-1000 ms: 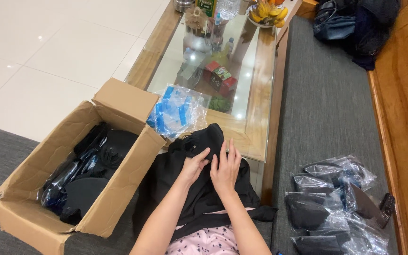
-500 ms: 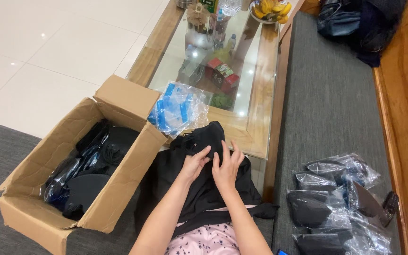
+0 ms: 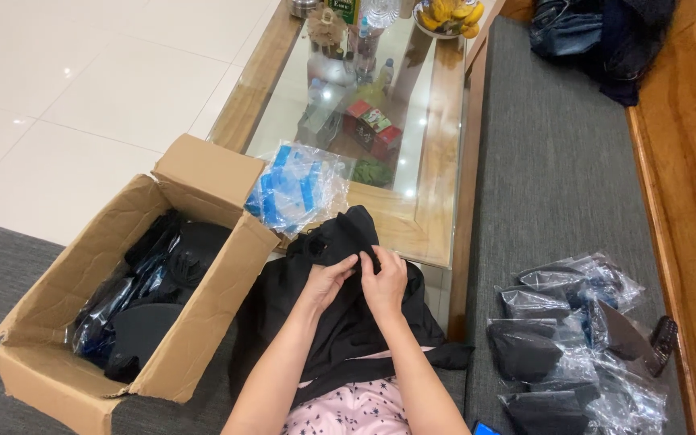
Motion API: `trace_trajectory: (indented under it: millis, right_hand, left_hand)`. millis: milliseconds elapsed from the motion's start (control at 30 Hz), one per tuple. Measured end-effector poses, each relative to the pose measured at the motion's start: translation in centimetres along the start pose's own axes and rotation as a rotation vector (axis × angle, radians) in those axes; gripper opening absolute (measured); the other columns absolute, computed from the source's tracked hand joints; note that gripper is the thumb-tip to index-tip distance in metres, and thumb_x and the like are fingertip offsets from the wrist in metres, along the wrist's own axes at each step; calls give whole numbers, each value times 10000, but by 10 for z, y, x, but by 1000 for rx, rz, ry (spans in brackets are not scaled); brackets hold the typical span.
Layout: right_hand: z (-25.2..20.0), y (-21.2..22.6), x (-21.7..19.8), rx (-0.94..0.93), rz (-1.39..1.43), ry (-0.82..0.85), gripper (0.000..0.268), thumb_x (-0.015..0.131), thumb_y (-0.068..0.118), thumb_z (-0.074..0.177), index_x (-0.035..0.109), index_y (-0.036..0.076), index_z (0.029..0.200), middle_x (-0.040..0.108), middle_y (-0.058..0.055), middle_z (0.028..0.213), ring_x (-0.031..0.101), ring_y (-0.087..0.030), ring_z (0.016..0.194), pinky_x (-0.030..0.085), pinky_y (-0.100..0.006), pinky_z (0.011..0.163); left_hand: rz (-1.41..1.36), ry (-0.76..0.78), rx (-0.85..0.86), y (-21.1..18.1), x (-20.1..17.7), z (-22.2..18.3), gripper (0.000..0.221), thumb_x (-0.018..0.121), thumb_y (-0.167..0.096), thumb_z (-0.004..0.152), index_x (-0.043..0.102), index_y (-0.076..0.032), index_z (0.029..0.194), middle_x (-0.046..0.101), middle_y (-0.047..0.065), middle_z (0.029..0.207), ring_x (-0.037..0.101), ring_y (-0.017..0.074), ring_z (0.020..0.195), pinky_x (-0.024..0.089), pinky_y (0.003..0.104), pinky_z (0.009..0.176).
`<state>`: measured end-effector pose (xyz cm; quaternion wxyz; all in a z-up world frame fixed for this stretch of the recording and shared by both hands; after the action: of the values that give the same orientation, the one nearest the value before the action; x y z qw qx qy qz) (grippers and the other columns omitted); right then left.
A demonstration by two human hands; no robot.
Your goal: Packing black face masks from a cardboard box into a black fabric bag
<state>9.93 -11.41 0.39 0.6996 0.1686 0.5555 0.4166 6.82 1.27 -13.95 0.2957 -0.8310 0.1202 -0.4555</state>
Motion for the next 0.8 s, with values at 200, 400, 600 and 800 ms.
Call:
trace_trajectory:
  millis: [200, 400, 600, 800]
  right_hand:
    - [7, 17, -20, 153, 311, -75, 133, 797, 256, 911, 727, 157, 965, 720, -98, 729, 726, -208, 776, 554, -332, 680]
    - [35, -39, -25, 511, 675, -215, 144, 807, 173, 888, 682, 108, 915, 647, 19, 702, 577, -76, 616, 470, -177, 482]
    - [52, -121, -11, 556, 95, -114, 336, 854, 349, 817, 738, 120, 1033, 724, -54, 806, 713, -273, 843, 534, -412, 726]
    - [52, -71, -45, 467, -207, -11, 587, 763, 393, 881, 583, 178, 1397, 639, -73, 1072, 669, -375, 1058, 541, -559, 911]
  left_hand:
    - [-13, -22, -14, -15, 15, -18, 700, 874, 57, 783, 623, -128, 1411, 649, 68, 1397, 641, 318, 1244, 550, 523, 998]
    - [-153, -72, 24, -2, -13, 6, 717, 821, 114, 808, 592, -136, 1440, 628, 96, 1422, 591, 370, 1287, 502, 585, 1055]
    - [-169, -62, 37, 1, -13, 8, 607, 827, 117, 795, 697, -165, 1317, 704, 72, 1302, 666, 333, 1195, 550, 551, 1003]
    - [-132, -79, 22, 5, -11, 5, 578, 835, 114, 790, 721, -172, 1279, 727, 72, 1257, 695, 310, 1152, 569, 531, 986]
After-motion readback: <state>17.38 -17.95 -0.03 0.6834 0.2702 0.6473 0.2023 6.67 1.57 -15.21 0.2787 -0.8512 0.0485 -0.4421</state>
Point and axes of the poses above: each hand's wrist, its own z-axis towards the middle knuckle, its own x-axis out of the palm, y = z × x, the point moved 4 cm from there along z, towards the middle knuckle
